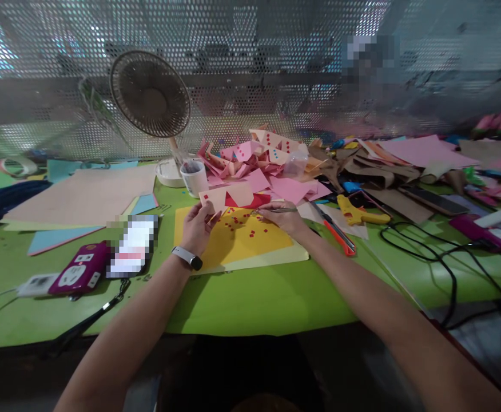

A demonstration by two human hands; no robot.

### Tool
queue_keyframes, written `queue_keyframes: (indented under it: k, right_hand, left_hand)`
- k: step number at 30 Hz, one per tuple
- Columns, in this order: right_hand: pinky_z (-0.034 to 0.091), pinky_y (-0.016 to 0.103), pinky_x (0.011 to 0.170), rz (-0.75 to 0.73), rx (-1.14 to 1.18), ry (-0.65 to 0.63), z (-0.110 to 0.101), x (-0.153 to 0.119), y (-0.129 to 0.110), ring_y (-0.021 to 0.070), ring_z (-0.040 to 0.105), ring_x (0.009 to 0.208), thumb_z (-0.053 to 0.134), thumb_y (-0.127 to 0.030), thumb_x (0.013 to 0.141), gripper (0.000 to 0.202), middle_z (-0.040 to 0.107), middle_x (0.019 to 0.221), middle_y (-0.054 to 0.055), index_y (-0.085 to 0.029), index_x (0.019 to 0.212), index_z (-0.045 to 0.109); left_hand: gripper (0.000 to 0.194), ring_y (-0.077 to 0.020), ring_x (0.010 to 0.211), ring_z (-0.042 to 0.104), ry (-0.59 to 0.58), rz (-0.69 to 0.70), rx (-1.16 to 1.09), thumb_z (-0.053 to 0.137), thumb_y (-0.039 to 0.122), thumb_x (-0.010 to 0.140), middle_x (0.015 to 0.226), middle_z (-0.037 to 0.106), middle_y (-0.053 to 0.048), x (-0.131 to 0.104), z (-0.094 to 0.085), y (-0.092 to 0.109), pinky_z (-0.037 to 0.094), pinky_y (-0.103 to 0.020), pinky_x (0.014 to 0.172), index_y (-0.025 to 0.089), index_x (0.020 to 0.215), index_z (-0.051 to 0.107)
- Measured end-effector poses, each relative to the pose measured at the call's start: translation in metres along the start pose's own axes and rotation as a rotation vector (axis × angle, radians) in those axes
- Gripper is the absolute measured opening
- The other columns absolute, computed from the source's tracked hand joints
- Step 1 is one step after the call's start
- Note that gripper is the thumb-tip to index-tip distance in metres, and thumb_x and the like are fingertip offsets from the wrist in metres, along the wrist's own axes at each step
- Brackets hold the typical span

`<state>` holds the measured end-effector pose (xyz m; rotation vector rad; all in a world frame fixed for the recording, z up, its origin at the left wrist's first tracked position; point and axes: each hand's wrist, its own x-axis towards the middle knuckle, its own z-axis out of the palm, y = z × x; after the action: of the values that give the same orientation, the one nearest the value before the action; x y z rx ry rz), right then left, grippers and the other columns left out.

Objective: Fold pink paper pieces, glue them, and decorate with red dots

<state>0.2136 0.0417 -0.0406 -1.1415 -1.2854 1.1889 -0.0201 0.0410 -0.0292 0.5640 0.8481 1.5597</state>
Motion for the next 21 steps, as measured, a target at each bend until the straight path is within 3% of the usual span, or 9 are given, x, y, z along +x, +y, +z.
queue_keyframes:
  k: [21]
  right_hand:
    - [0.059, 0.030, 0.071, -0.047, -0.043, 0.001, 0.0004, -0.0017, 0.0011, 0.0168, 0.070, 0.069, 0.083, -0.044, 0.060, 0.033, 0.075, 0.074, 0.003, -0.018, 0.080, 0.076]
  left_hand:
    - [0.024, -0.0079, 0.071, 0.063, -0.026, 0.012, 0.003, 0.083, 0.018, 0.064, 0.083, 0.066, 0.002, 0.0008, -0.0030, -0.0032, 0.057, -0.033, 0.087, 0.017, 0.079, 0.064]
